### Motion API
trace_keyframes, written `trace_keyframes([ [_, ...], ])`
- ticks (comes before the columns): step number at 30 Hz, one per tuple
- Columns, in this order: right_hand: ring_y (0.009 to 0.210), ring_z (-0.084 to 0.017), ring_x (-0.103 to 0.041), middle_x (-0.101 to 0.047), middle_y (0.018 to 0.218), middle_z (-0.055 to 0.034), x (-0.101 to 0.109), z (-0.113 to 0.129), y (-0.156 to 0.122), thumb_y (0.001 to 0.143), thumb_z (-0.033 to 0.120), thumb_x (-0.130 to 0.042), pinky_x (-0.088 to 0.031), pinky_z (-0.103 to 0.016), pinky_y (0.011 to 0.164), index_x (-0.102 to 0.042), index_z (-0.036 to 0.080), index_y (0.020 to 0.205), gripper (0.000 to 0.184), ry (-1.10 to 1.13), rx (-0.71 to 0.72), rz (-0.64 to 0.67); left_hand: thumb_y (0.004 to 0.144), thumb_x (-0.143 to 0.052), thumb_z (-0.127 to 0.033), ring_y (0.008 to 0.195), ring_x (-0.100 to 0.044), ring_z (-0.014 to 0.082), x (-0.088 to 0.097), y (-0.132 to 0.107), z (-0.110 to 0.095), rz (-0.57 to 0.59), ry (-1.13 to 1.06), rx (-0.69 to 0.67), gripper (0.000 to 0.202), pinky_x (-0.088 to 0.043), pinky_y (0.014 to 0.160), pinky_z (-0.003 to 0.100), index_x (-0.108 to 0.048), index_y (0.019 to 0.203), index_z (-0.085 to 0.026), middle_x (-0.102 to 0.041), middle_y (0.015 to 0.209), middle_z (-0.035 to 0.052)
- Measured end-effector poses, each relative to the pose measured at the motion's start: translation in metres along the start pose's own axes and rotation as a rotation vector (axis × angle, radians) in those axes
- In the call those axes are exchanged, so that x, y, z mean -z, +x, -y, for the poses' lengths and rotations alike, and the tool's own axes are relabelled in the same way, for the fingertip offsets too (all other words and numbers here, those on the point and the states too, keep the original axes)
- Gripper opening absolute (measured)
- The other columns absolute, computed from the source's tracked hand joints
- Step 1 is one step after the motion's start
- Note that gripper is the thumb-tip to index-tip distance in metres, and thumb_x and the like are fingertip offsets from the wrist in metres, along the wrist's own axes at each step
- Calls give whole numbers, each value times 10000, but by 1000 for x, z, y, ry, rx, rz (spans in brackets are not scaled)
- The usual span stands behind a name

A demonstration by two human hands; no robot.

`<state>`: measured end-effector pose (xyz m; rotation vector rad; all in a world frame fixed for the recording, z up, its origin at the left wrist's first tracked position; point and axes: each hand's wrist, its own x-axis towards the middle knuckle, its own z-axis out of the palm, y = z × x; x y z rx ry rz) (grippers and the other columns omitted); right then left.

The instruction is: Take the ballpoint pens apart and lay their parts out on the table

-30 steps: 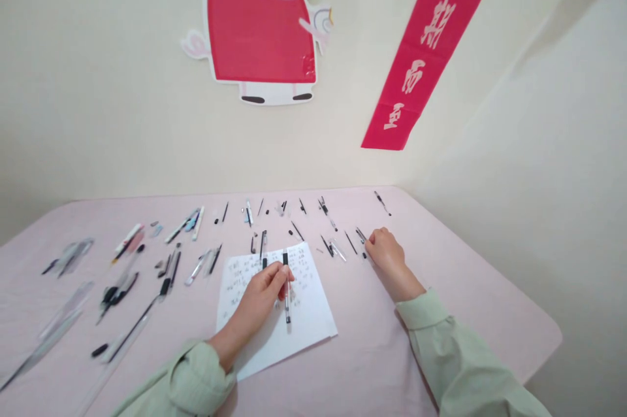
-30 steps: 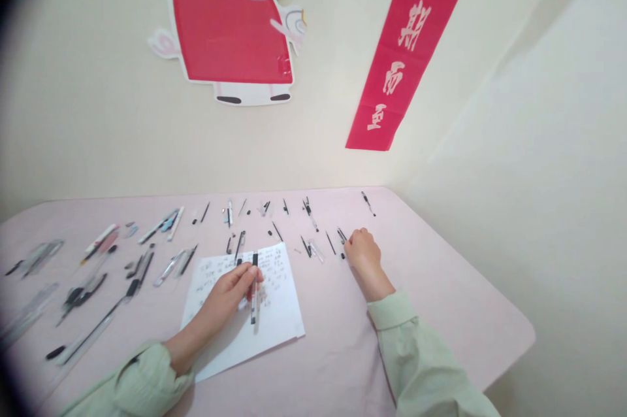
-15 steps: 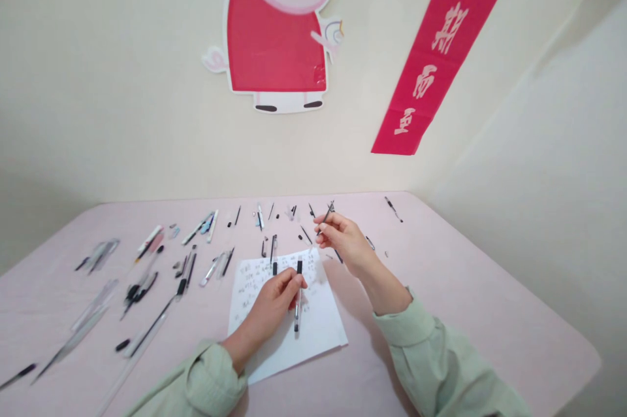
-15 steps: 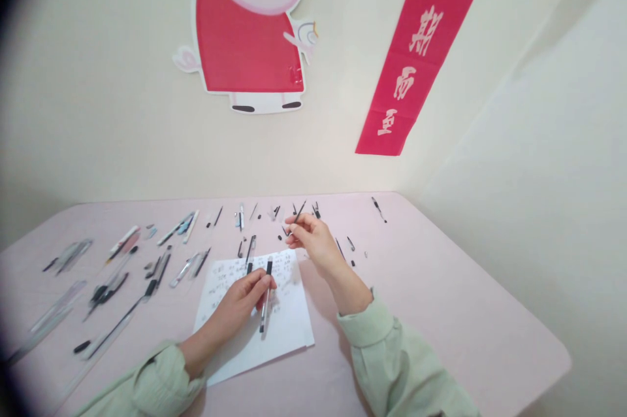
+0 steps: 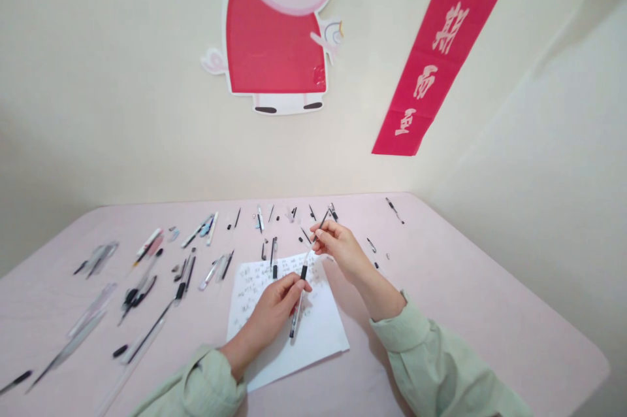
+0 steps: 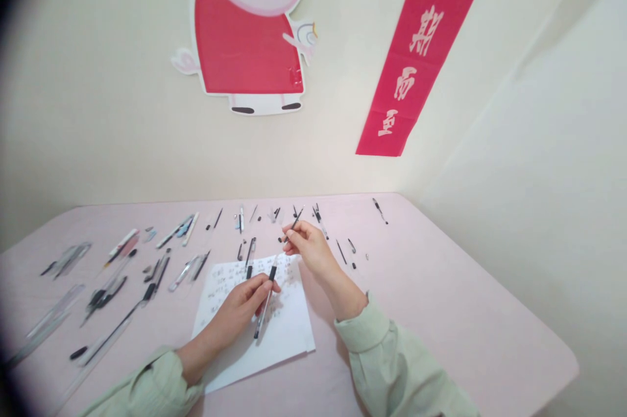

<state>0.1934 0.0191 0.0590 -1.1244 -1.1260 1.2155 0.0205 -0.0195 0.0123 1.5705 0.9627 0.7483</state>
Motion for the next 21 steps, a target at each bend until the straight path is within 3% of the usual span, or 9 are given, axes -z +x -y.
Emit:
trace_keyframes([
  [12, 578, -88, -567, -617, 729, 2, -1, 6, -4, 737, 366, -638, -476, -233, 578, -580, 170, 778, 209, -83, -4, 69, 872, -423, -475, 537, -416, 129, 0, 1, 3, 2, 11, -15, 378, -321, 559, 252, -634, 829, -164, -413, 540, -48],
  [21, 615, -97, -539, -615, 729, -4, -6, 0, -11, 766, 392, -610, -428, -235, 606, -605, 153, 764, 239, -293, -72, 388, 891, -384, -509, 555, -405, 133, 1, 4, 11, -15, -23, -15, 406, -318, 563, 250, -600, 851, -168, -399, 570, -48],
])
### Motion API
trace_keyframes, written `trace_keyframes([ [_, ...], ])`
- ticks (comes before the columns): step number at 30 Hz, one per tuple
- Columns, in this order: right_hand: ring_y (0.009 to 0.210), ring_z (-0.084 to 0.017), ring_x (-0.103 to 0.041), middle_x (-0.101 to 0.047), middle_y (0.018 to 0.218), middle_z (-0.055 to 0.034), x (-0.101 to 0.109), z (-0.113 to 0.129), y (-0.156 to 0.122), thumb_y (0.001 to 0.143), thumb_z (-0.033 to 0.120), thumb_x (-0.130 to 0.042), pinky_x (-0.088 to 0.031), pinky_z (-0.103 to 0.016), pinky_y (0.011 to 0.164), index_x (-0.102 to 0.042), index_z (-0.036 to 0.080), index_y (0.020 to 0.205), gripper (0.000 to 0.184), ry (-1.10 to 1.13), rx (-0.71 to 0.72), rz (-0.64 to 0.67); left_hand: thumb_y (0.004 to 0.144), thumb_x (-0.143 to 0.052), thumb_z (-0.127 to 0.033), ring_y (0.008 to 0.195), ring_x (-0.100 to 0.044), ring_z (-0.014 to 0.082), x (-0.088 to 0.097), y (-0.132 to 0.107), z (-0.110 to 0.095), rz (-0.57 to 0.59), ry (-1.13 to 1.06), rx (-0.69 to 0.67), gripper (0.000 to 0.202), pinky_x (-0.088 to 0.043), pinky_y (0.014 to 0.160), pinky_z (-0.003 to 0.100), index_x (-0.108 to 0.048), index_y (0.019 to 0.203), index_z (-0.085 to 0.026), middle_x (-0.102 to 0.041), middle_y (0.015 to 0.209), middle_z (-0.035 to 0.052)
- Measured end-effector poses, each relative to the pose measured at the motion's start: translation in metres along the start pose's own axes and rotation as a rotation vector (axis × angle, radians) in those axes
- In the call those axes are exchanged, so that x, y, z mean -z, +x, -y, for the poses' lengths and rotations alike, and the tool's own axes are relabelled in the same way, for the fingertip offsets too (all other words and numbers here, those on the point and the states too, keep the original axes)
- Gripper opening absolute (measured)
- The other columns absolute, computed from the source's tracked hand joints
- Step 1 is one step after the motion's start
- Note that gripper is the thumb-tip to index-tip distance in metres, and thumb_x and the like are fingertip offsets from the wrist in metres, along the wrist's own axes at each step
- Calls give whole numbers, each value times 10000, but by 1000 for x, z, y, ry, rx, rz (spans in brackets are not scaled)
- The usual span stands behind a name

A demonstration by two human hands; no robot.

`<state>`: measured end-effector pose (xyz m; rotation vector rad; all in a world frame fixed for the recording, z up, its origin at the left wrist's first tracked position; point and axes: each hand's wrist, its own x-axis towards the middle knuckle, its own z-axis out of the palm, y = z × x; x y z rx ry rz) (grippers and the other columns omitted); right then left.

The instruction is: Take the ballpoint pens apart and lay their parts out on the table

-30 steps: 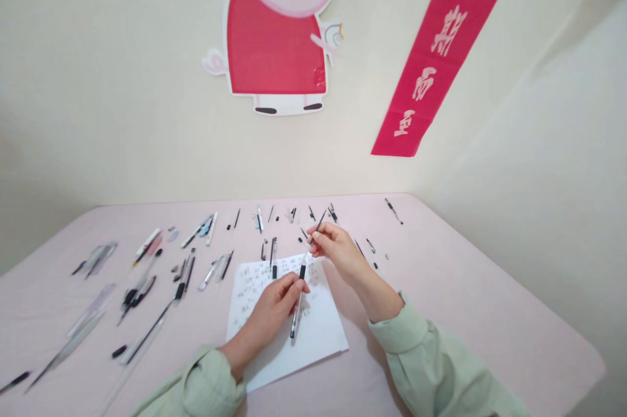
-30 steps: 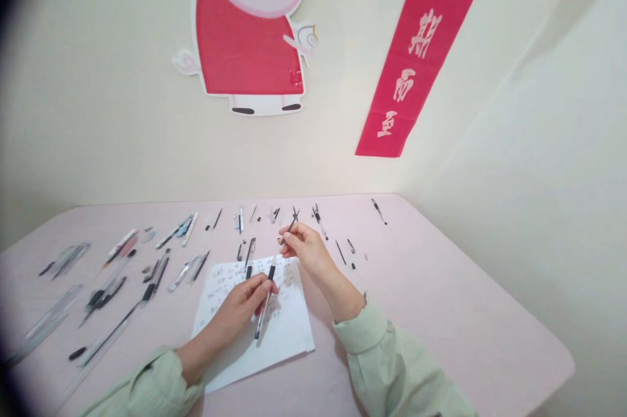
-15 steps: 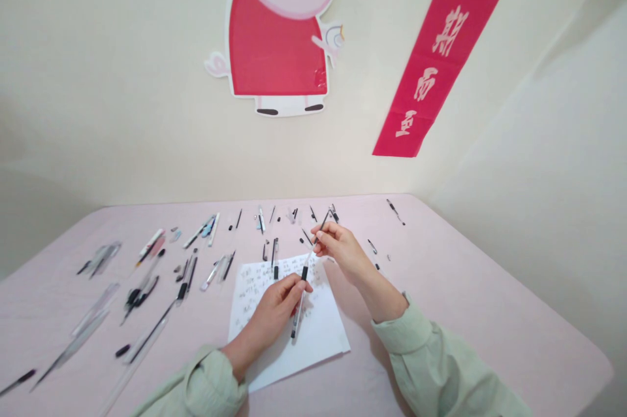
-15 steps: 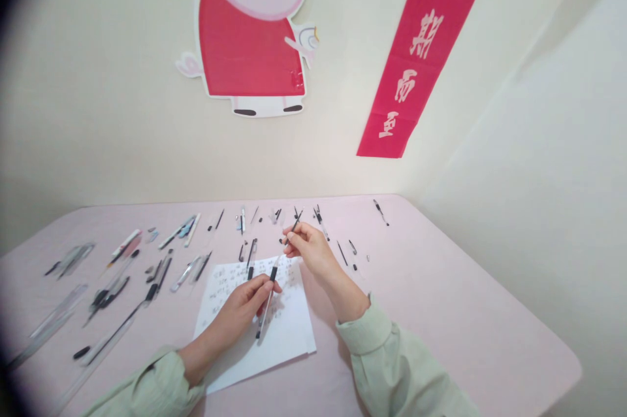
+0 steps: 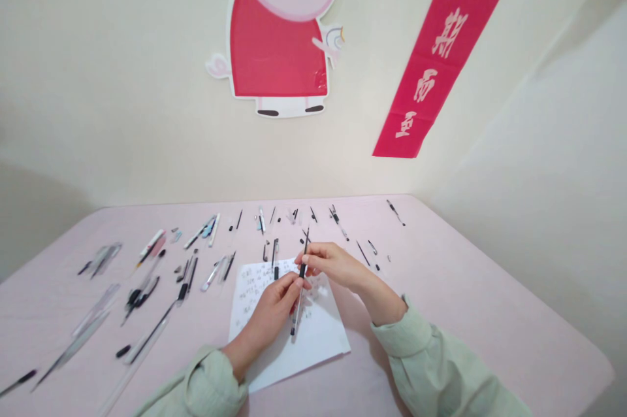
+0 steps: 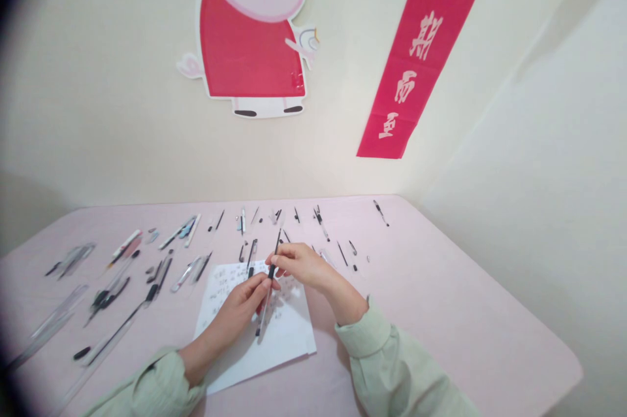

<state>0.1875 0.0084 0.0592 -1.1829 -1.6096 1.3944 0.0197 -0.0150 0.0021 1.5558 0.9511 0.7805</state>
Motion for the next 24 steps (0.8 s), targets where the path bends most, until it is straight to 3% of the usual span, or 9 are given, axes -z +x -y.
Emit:
trace_keyframes([
  [6, 638, -124, -559, -614, 652, 3, 8, 4, -8, 792, 329, -575, -458, -255, 629, -615, 165, 676, 205, -125, -38, 194, 883, -400, -520, 580, -411, 139, 0, -2, -4, -14, 22, -10, 409, -320, 573, 247, -612, 822, -175, -412, 588, -36],
  [11, 628, -132, -574, -645, 699, -6, 18, 1, -11, 767, 256, -573, -473, -260, 613, -670, 185, 738, 124, -189, -13, 181, 889, -404, -493, 578, -424, 132, 1, -2, -6, -18, 25, -12, 385, -332, 574, 245, -620, 842, -178, -425, 596, -37],
  [14, 626, -129, -579, -638, 715, -11, 42, 1, -11, 768, 220, -554, -458, -245, 595, -662, 179, 802, 120, -308, 25, -4, 881, -410, -497, 568, -426, 132, 1, -2, -6, -13, 37, 28, 385, -334, 569, 245, -624, 859, -179, -406, 574, -45],
  [18, 671, -139, -568, -612, 729, -6, 99, -3, -24, 792, 206, -514, -430, -250, 630, -602, 186, 861, 113, -578, 75, -564, 871, -406, -515, 567, -425, 134, 1, -2, -9, -20, 58, 71, 397, -340, 574, 247, -625, 854, -184, -395, 565, -48],
  [21, 714, -147, -558, -613, 761, -20, 136, -17, -49, 800, 183, -502, -384, -250, 640, -582, 189, 831, 86, -843, -146, -799, 860, -409, -531, 568, -429, 136, 1, -3, -13, -21, 61, 68, 406, -344, 579, 249, -625, 839, -188, -394, 567, -48],
  [24, 697, -146, -542, -617, 759, -26, 149, -42, -74, 794, 171, -507, -324, -244, 599, -572, 189, 802, 69, -967, -407, -790, 848, -421, -536, 566, -435, 138, 1, -3, -16, -24, 67, 73, 404, -345, 581, 251, -628, 827, -191, -402, 563, -47],
])
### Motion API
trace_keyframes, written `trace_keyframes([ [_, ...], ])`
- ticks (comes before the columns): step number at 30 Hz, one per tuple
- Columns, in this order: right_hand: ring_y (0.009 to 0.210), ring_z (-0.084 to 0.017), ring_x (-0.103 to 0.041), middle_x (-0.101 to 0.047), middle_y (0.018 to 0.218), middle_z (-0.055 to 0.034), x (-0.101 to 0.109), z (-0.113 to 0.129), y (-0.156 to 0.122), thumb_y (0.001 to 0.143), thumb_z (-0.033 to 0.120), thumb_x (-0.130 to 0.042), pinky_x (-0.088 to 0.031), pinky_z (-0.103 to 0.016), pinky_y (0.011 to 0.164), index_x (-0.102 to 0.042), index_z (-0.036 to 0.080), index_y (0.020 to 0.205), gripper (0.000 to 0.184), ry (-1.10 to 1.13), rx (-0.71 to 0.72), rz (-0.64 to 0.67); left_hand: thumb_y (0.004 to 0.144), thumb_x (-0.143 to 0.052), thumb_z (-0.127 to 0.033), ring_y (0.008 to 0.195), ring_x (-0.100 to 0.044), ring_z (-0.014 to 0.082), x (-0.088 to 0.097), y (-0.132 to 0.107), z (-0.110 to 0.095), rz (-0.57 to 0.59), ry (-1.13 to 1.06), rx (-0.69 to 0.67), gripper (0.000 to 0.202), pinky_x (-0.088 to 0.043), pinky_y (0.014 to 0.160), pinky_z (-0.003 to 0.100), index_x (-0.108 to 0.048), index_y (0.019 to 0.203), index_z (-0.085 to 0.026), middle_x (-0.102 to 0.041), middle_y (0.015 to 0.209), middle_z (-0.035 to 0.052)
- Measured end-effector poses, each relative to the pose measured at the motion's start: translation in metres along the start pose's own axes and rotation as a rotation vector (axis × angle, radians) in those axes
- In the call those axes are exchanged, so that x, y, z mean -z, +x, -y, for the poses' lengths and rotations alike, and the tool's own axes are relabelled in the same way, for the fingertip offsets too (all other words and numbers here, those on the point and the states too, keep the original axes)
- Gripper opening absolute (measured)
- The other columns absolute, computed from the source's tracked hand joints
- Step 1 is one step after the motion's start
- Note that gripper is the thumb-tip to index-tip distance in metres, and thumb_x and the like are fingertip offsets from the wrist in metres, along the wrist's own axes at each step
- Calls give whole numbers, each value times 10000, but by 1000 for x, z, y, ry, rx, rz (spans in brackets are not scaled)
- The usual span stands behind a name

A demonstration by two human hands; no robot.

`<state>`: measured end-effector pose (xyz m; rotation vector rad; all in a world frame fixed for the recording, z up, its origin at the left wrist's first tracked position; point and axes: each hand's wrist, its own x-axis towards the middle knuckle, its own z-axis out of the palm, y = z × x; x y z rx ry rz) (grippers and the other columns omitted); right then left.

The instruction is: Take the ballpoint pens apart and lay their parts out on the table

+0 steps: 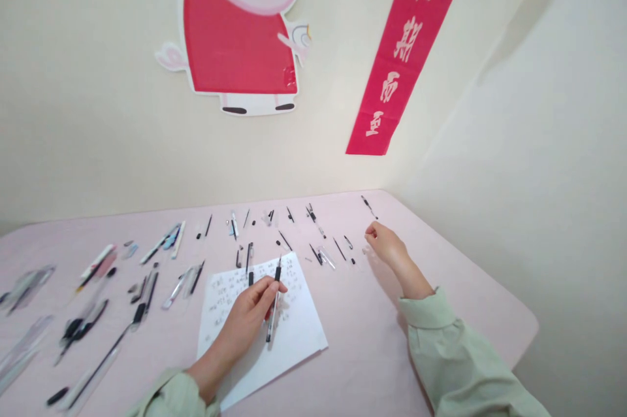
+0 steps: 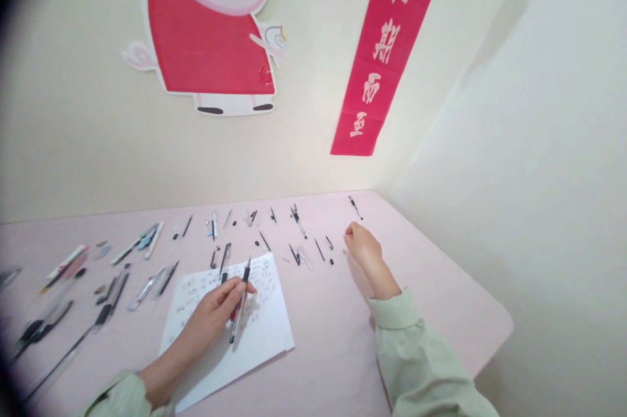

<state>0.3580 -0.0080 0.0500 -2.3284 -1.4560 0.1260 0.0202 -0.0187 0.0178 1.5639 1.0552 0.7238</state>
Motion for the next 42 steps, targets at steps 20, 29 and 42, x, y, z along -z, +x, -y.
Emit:
trace_keyframes([
  [20, 580, -136, -561, -560, 633, 24, -21, 51, -26, 745, 233, -523, -408, -242, 555, -532, 189, 763, 48, 674, 241, 276, 840, -442, -527, 552, -445, 137, -1, 0, 5, -5, -30, -46, 408, -353, 564, 251, -645, 808, -174, -429, 552, -39],
  [29, 605, -113, -554, -598, 649, 15, -28, 143, -45, 719, 219, -595, -434, -241, 599, -673, 165, 821, 140, 926, 466, 580, 829, -458, -555, 543, -435, 134, 0, 0, 5, 12, -48, -57, 429, -338, 546, 241, -646, 799, -171, -425, 536, -37],
  [42, 665, -110, -565, -628, 782, -7, -31, 133, -46, 769, 249, -591, -451, -251, 656, -679, 172, 855, 145, 905, 548, 745, 845, -446, -505, 522, -407, 126, -2, 1, 6, 69, -12, -36, 387, -308, 526, 235, -631, 783, -170, -391, 536, -51],
])
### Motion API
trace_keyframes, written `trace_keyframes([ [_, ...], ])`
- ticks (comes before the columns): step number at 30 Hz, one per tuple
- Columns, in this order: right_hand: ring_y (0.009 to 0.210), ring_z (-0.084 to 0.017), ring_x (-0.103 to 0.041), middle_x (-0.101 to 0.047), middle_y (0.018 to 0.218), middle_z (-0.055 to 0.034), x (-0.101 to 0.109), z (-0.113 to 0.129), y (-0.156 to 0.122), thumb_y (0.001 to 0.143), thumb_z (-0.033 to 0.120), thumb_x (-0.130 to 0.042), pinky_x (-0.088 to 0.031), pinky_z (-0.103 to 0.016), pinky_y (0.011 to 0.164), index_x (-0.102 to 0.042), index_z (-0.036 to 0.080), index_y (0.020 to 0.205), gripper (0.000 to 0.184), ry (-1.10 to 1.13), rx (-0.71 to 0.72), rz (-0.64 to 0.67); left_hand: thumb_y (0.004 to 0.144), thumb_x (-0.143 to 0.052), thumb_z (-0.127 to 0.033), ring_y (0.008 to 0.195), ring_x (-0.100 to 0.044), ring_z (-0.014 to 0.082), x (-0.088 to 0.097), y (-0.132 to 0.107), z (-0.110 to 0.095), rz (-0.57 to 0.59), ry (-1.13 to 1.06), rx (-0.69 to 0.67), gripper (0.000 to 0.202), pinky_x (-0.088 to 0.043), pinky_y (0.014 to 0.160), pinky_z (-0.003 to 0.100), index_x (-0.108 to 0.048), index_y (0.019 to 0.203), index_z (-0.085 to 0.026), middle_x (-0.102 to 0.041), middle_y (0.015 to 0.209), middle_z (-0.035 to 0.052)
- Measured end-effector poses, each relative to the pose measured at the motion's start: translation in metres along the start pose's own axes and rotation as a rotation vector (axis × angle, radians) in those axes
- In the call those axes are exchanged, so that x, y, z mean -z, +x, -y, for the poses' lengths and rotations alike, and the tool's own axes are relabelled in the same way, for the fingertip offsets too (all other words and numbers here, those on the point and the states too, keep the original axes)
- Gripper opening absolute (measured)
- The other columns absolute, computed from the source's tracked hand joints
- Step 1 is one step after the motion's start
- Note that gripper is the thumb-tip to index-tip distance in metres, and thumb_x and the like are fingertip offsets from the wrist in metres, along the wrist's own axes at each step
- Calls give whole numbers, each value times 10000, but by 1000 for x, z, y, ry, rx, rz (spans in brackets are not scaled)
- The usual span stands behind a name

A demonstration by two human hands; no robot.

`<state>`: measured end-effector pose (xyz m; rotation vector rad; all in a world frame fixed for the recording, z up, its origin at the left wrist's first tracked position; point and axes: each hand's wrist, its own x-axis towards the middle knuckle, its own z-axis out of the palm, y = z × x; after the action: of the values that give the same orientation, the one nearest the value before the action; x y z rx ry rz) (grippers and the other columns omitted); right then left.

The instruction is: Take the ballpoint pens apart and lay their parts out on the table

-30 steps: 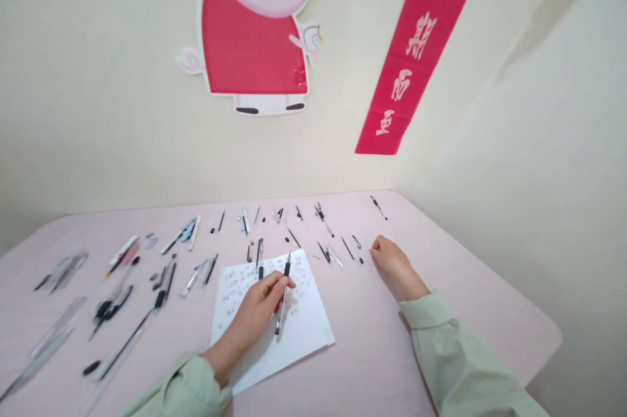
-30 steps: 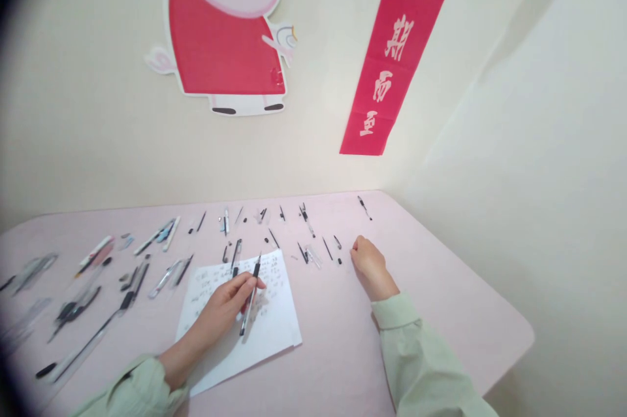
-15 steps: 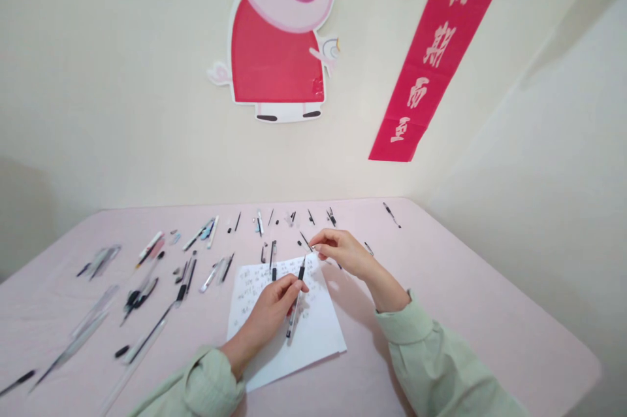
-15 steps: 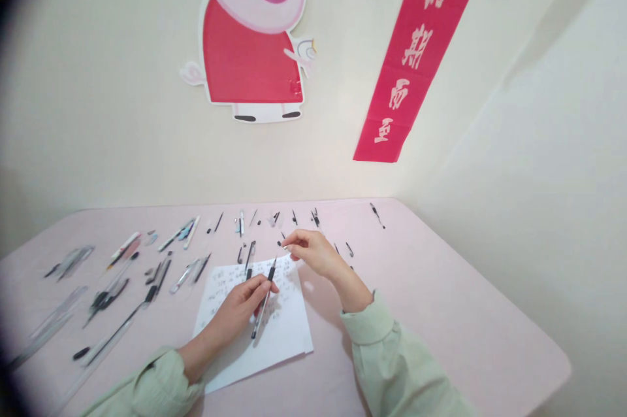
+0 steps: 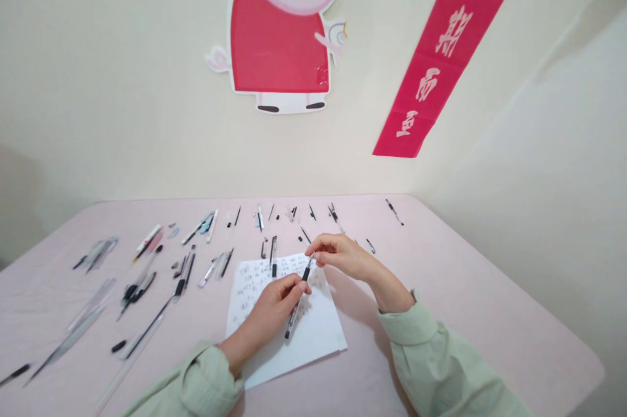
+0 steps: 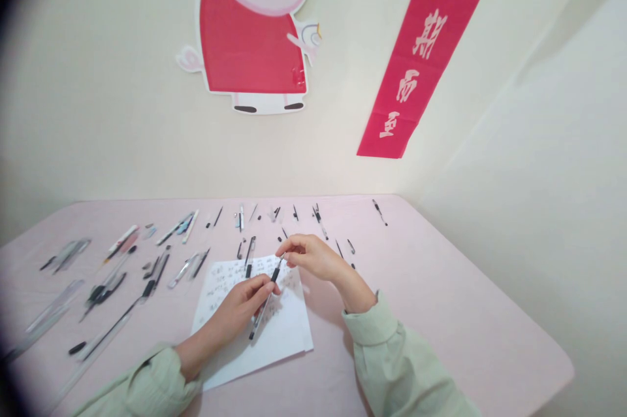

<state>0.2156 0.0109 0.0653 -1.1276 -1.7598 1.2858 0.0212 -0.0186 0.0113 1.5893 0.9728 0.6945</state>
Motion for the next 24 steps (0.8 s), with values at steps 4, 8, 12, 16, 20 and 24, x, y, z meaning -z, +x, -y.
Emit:
trace_keyframes([
  [4, 650, -107, -573, -629, 750, -2, 0, -4, 0, 761, 291, -622, -450, -245, 649, -682, 169, 867, 172, 59, -47, 46, 847, -441, -495, 532, -407, 131, -1, -1, -3, 4, 1, -11, 387, -308, 539, 241, -634, 779, -166, -397, 540, -47],
  [8, 606, -105, -562, -608, 665, 10, 0, -4, -1, 744, 317, -645, -443, -238, 614, -678, 157, 847, 193, 78, -116, 59, 851, -434, -475, 545, -407, 136, 0, -2, -4, 5, 25, -24, 380, -305, 550, 245, -640, 787, -163, -403, 549, -43],
  [12, 607, -107, -557, -606, 667, 4, 4, 2, -3, 741, 325, -655, -445, -241, 611, -674, 149, 826, 196, 24, -132, 92, 851, -435, -431, 572, -414, 136, -1, -1, -2, 8, 49, -40, 344, -312, 570, 245, -628, 766, -160, -423, 570, -38],
  [16, 609, -101, -541, -606, 690, -5, 7, 6, -6, 752, 308, -642, -444, -236, 609, -674, 145, 819, 180, -26, -140, 128, 844, -446, -425, 599, -427, 138, -1, 0, 1, 26, 68, -46, 327, -317, 575, 241, -610, 740, -162, -443, 590, -34],
  [20, 607, -104, -532, -597, 678, -3, 6, 10, -8, 758, 290, -626, -443, -235, 598, -669, 146, 807, 158, -65, -142, 128, 852, -441, -435, 599, -422, 135, -1, 0, 4, 43, 78, -56, 336, -318, 578, 238, -603, 734, -165, -446, 594, -34],
  [24, 602, -102, -527, -590, 676, -2, 5, 12, -8, 763, 273, -606, -435, -234, 596, -664, 141, 801, 149, -88, -144, 121, 855, -445, -432, 593, -414, 130, -1, 1, 5, 47, 76, -61, 330, -314, 577, 237, -571, 696, -171, -437, 586, -39],
])
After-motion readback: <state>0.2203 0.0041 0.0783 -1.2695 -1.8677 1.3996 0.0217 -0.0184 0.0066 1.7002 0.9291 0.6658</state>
